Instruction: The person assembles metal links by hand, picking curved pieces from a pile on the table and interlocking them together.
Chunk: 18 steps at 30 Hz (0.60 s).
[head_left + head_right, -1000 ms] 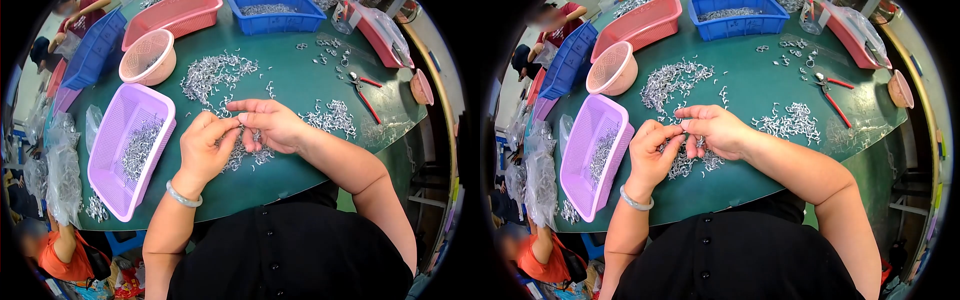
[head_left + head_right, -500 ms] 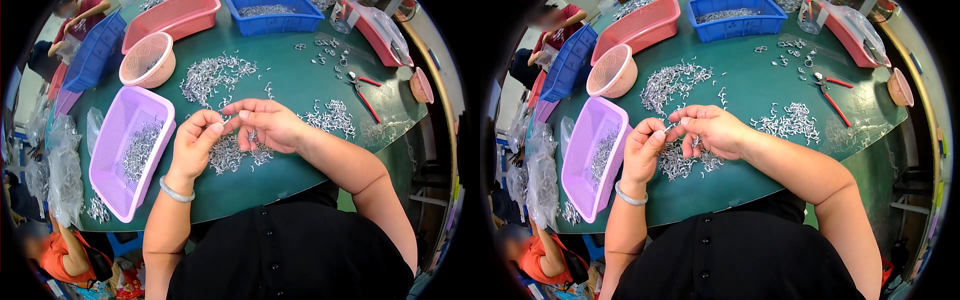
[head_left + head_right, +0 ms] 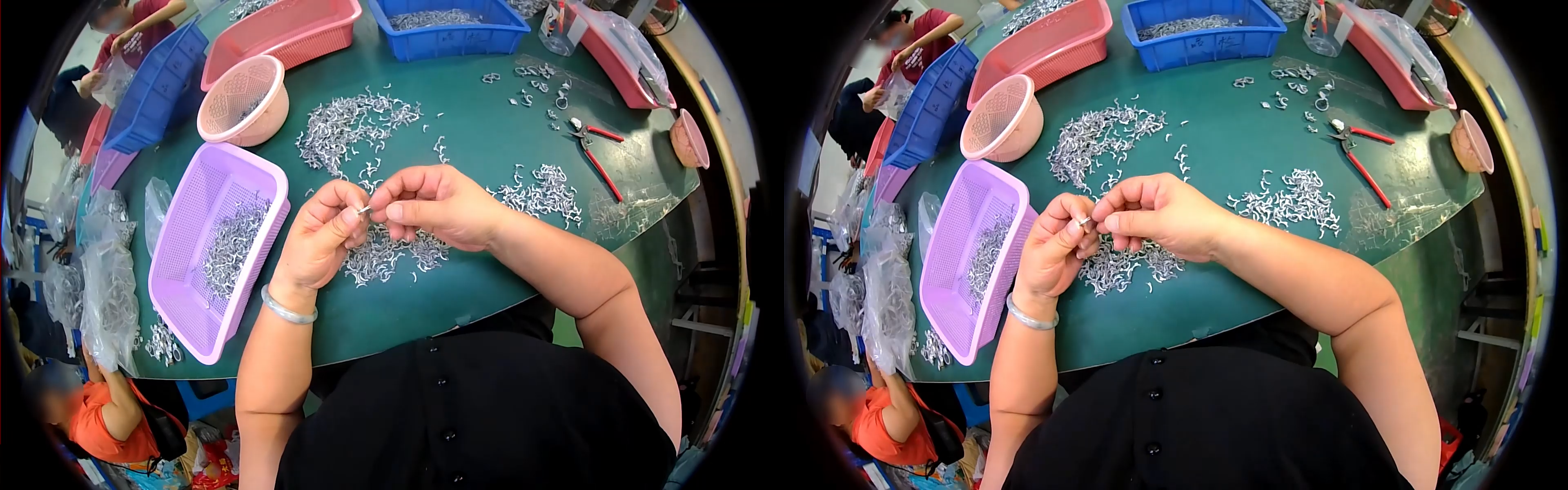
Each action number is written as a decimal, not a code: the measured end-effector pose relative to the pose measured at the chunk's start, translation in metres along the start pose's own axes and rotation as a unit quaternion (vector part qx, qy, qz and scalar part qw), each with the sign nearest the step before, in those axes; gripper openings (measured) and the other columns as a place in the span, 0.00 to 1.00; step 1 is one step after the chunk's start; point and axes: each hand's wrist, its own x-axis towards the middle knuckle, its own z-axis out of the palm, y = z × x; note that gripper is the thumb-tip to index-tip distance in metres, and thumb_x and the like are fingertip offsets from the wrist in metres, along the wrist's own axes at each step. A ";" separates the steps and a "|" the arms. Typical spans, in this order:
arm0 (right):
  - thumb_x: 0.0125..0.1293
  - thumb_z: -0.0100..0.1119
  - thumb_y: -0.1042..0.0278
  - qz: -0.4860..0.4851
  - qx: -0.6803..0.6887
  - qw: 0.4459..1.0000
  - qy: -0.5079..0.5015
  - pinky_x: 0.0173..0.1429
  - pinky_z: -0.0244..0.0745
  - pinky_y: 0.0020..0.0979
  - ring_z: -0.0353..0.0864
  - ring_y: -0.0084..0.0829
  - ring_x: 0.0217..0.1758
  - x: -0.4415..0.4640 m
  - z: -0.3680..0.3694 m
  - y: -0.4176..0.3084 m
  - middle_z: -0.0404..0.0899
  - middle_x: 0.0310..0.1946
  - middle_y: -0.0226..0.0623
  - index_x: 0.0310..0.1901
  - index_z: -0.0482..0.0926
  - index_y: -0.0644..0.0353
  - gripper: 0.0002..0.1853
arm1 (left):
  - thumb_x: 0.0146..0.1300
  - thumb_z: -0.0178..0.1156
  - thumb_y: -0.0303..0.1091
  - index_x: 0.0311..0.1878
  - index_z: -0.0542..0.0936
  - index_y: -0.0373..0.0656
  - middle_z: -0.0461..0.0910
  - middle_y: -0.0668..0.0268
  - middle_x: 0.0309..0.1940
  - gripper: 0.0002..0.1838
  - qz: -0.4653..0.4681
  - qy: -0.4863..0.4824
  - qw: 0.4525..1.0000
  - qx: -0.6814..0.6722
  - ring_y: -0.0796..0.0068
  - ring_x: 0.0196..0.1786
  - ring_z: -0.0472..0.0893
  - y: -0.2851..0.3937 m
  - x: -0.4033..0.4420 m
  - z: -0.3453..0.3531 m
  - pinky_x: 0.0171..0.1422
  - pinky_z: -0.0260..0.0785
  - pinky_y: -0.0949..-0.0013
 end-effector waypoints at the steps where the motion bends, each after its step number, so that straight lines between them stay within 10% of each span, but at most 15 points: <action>1: 0.59 0.55 0.75 -0.002 -0.008 1.000 0.001 0.32 0.68 0.20 0.74 0.20 0.29 0.000 0.001 0.000 0.76 0.31 0.31 0.39 0.75 0.65 0.07 | 0.61 0.55 0.33 0.36 0.71 0.43 0.66 0.74 0.24 0.06 -0.002 -0.005 1.000 0.002 0.86 0.24 0.60 -0.001 0.000 0.000 0.28 0.52 0.81; 15: 0.59 0.56 0.69 0.022 -0.158 0.987 0.012 0.28 0.64 0.17 0.69 0.14 0.24 -0.010 -0.005 -0.027 0.73 0.25 0.24 0.33 0.75 0.61 0.05 | 0.63 0.50 0.32 0.37 0.72 0.41 0.65 0.74 0.23 0.05 -0.063 0.061 0.996 0.034 0.86 0.23 0.60 -0.002 0.001 -0.003 0.24 0.51 0.82; 18: 0.57 0.56 0.70 0.059 -0.379 0.923 0.034 0.28 0.62 0.18 0.65 0.13 0.23 -0.030 -0.022 -0.056 0.71 0.21 0.22 0.29 0.75 0.63 0.05 | 0.62 0.51 0.30 0.36 0.74 0.40 0.65 0.75 0.20 0.05 -0.046 0.107 0.993 -0.007 0.87 0.20 0.61 0.000 0.003 -0.006 0.22 0.49 0.84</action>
